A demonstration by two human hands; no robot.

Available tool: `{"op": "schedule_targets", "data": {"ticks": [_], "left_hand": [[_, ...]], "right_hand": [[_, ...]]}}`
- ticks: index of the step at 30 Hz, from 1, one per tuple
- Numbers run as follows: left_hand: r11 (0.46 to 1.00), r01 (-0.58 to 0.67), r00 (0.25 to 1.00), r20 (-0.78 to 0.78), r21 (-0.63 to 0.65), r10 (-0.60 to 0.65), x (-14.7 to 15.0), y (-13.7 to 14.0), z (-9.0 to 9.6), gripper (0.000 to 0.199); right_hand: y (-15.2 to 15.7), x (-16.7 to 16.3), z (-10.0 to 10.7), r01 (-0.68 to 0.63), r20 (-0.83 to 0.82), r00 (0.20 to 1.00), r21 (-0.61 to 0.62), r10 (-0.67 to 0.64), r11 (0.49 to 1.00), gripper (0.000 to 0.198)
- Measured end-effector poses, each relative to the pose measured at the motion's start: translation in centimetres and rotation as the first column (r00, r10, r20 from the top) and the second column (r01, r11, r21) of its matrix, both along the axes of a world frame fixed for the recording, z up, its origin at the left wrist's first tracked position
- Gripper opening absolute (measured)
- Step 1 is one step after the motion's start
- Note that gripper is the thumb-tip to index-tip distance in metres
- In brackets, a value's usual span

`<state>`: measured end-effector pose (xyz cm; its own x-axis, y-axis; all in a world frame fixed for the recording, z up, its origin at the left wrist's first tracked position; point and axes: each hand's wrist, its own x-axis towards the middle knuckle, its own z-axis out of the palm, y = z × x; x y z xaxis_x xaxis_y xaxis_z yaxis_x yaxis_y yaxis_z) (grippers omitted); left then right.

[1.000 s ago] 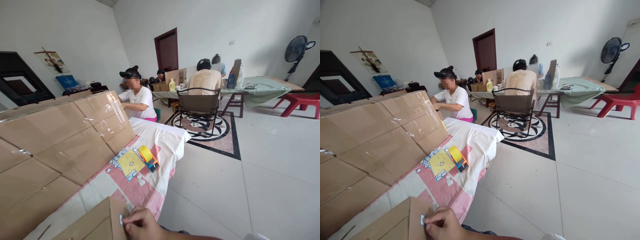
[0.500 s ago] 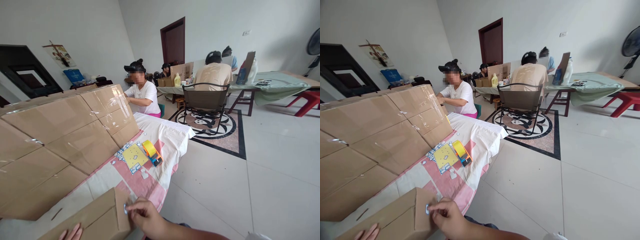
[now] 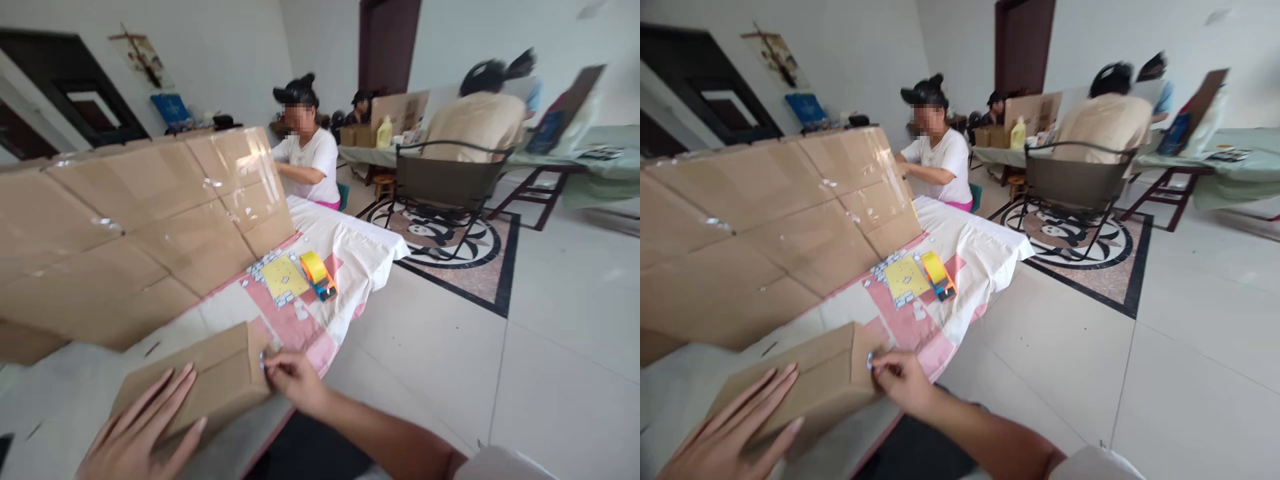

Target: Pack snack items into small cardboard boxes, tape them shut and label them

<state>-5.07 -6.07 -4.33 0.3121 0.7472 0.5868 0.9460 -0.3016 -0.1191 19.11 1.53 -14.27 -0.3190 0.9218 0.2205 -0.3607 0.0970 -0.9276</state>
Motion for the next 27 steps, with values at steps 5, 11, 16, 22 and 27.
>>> {"op": "schedule_targets", "data": {"ticks": [5, 11, 16, 22, 27], "left_hand": [[0.995, -0.096, 0.995, -0.034, -0.014, 0.096, 1.4, -0.8, 0.8, 0.062], [0.995, -0.099, 0.995, -0.028, -0.032, 0.098, 1.5, -1.4, 0.8, 0.059], [0.993, -0.109, 0.994, -0.03, -0.044, 0.108, 1.3, -1.1, 0.8, 0.06], [0.995, -0.096, 0.995, -0.027, -0.037, 0.095, 1.4, -1.2, 0.9, 0.058], [0.996, -0.081, 0.997, -0.023, -0.038, 0.08, 1.3, -1.2, 0.9, 0.058]], "right_hand": [[1.4, 0.7, 1.2, -0.052, -0.012, 0.999, -0.059, 0.052, 0.997, 0.038], [1.6, 0.3, 1.3, 0.027, -0.032, 0.999, -0.07, -0.029, 0.997, 0.035], [1.4, 0.4, 1.8, 0.077, 0.024, 0.997, 0.022, -0.077, 0.997, 0.028], [1.2, 0.3, 1.5, 0.083, 0.02, 0.996, 0.064, -0.084, 0.995, 0.025], [1.2, 0.2, 0.7, 0.039, 0.018, 0.999, 0.095, -0.04, 0.995, 0.024]]}}
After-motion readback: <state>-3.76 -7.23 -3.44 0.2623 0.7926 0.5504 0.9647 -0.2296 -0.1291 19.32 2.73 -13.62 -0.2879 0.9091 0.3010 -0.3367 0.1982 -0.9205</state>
